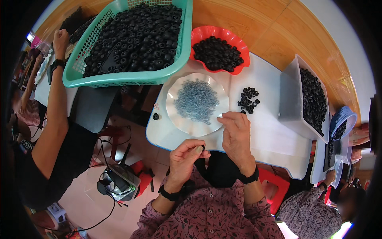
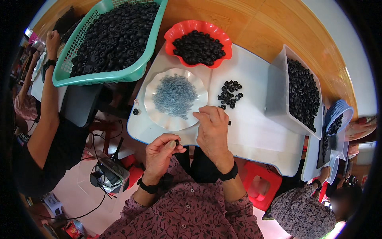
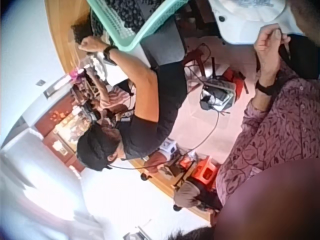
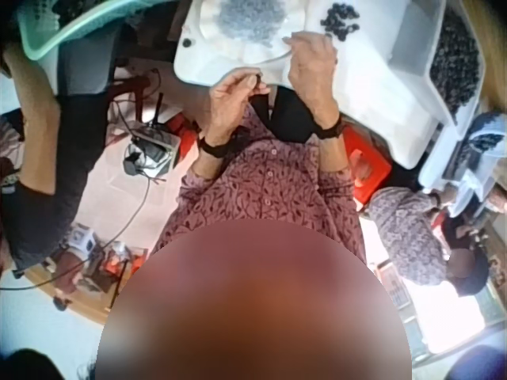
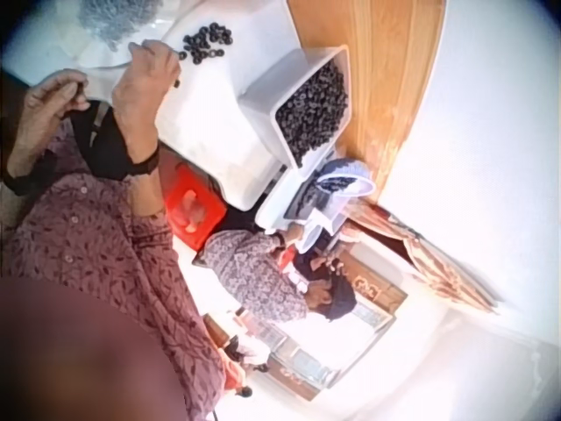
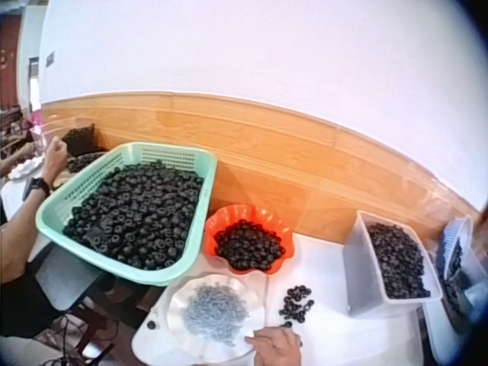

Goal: Sorting and inspecting black rubber/plastic ring components at a workbench.

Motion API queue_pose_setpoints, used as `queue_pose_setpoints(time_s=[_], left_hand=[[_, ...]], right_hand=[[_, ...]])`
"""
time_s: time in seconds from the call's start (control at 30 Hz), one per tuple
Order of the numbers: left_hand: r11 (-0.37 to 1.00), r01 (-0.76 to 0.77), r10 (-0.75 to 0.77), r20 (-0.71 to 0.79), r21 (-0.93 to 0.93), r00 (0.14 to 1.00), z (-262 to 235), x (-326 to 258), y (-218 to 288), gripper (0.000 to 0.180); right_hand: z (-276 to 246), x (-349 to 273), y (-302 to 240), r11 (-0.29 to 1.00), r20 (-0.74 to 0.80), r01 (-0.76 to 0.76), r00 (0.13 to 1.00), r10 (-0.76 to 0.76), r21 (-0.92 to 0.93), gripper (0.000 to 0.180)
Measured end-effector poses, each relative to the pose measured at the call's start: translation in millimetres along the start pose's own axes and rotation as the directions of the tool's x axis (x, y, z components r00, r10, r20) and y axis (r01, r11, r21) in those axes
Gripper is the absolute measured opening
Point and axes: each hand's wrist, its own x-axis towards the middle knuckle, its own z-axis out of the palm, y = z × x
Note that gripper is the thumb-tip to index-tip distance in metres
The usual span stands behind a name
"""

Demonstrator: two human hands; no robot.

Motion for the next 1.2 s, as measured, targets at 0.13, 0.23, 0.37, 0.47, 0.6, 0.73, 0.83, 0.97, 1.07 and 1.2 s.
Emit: queue_pose_setpoints(time_s=[0.13,0.23,0.37,0.47,0.6,0.73,0.83,0.97,1.07,1.2], left_hand=[[1.0,0.002,-0.002,-0.005,0.001,1.0,1,-1,2,0.019],[1.0,-0.001,0.001,0.006,-0.018,1.0,-1,0,-1,0.019],[1.0,0.023,-0.023,-0.003,-0.006,1.0,-1,-1,-1,0.019],[1.0,-0.002,0.002,0.005,0.013,1.0,-2,0,-2,0.019],[1.0,-0.005,0.004,0.011,0.016,1.0,-1,1,-1,0.019],[1.0,-0.002,0.001,0.008,0.025,1.0,-2,1,-3,0.02],[0.999,0.015,-0.016,-0.03,-0.047,0.999,0,0,-2,0.02],[0.998,0.022,-0.024,-0.038,-0.061,0.999,0,0,-1,0.02],[0.998,0.041,-0.043,-0.052,-0.047,0.998,1,0,-1,0.019],[0.999,0.03,-0.031,-0.065,-0.011,0.997,-1,0,-3,0.019]], right_hand=[[1,5,-18,0.984,0.145,0.094,0.987,-0.073,-0.151,0.044],[1,6,-17,0.967,0.19,0.114,0.979,-0.071,-0.228,0.045],[0,4,-2,0.987,0.117,0.034,0.993,-0.016,-0.155,0.043],[0,3,1,0.995,0.109,-0.012,0.994,0.023,-0.1,0.04],[-2,0,7,0.998,0.071,-0.014,0.997,0.018,-0.064,0.039],[-2,0,5,0.998,0.074,-0.029,0.997,0.033,-0.059,0.04],[-4,5,0,0.995,0.1,0.013,0.995,-0.003,-0.103,0.043],[-4,12,-8,0.978,0.172,0.099,0.983,-0.067,-0.186,0.049],[-2,12,-7,0.965,0.223,0.123,0.972,-0.07,-0.23,0.047],[-2,8,-6,0.973,0.213,0.091,0.976,-0.045,-0.21,0.045]])
